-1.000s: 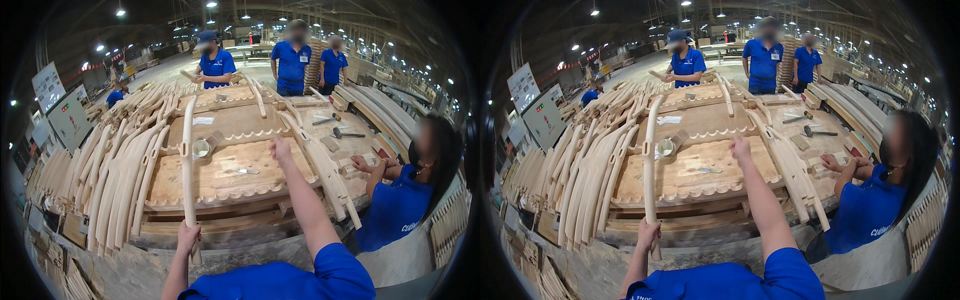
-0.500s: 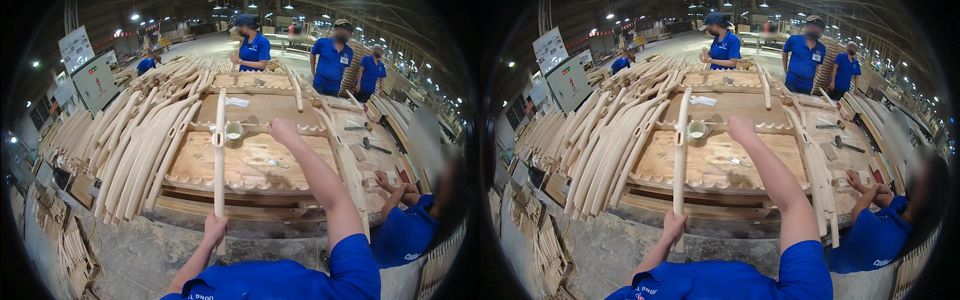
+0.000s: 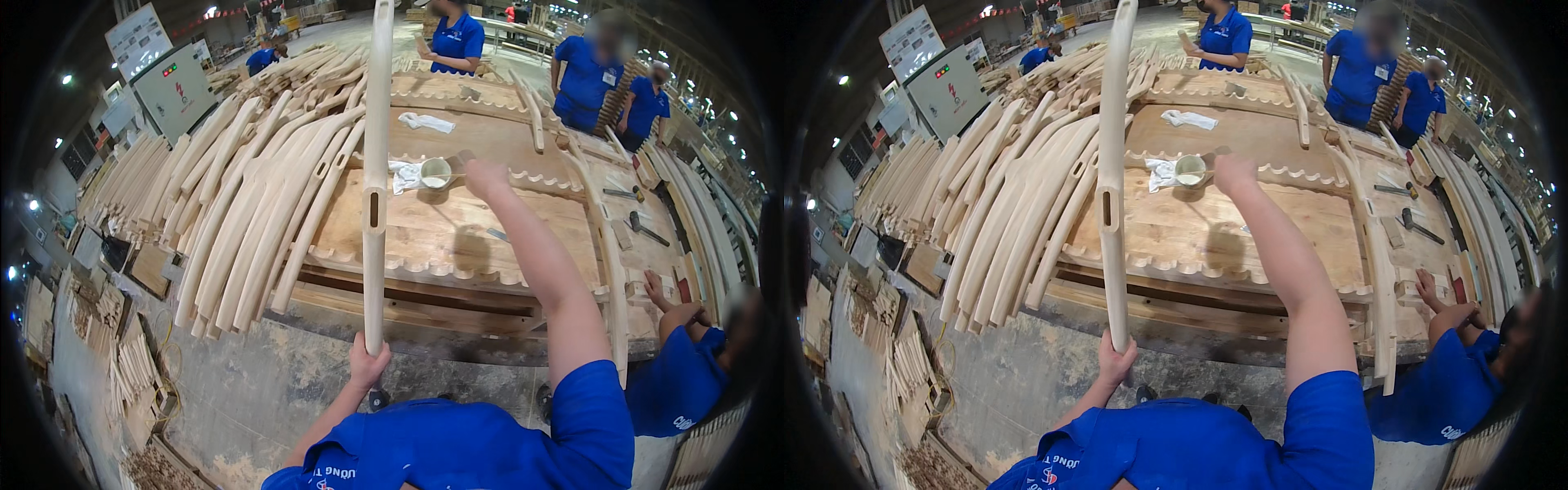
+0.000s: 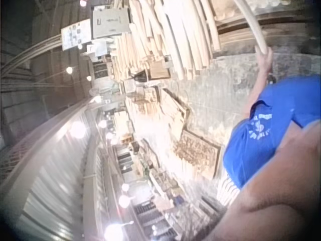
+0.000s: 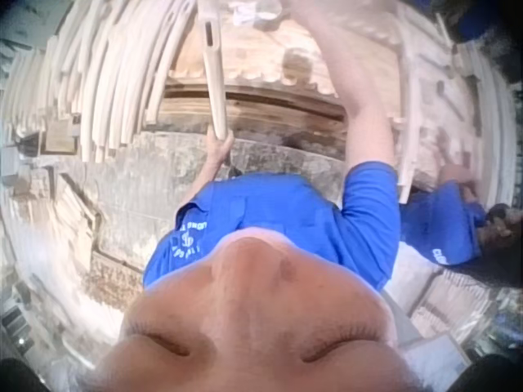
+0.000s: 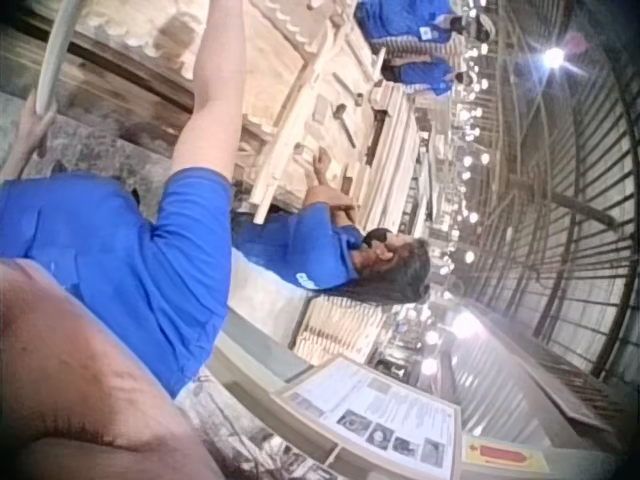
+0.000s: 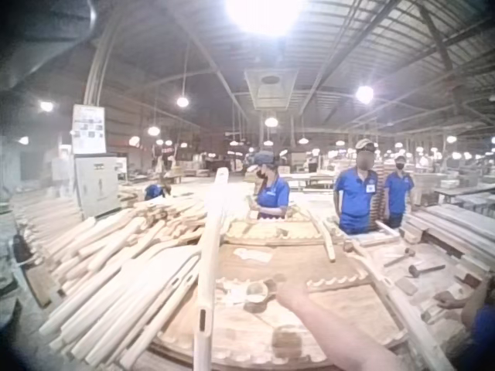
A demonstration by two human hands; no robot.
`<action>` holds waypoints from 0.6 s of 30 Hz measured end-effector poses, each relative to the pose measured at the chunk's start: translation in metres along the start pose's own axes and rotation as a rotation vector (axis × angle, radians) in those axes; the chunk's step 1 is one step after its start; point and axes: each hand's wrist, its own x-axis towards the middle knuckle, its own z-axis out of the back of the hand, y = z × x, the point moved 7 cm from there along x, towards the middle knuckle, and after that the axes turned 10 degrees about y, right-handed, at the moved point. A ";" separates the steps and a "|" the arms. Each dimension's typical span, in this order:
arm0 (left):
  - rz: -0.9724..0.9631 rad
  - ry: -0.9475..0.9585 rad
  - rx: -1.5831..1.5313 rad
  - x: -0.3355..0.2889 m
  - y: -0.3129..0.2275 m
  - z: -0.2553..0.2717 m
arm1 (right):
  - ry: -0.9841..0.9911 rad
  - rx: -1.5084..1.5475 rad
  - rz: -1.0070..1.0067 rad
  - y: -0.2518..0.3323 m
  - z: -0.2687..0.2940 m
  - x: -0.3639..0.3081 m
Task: The person applies glue to the ends of wooden chair legs using a small brush. They repeatedly dip the brush into a container of glue and coat the ends of several legs before handing them to a coworker.
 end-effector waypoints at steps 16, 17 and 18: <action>0.048 -0.249 0.186 -0.001 0.006 0.070 | 0.017 -0.025 -0.016 -0.003 0.010 -0.003; 0.066 -0.281 0.246 -0.001 0.000 0.077 | 0.010 -0.041 -0.013 0.002 0.009 -0.002; 0.146 -0.264 0.227 0.000 -0.002 0.082 | 0.005 -0.073 -0.020 0.008 0.010 0.001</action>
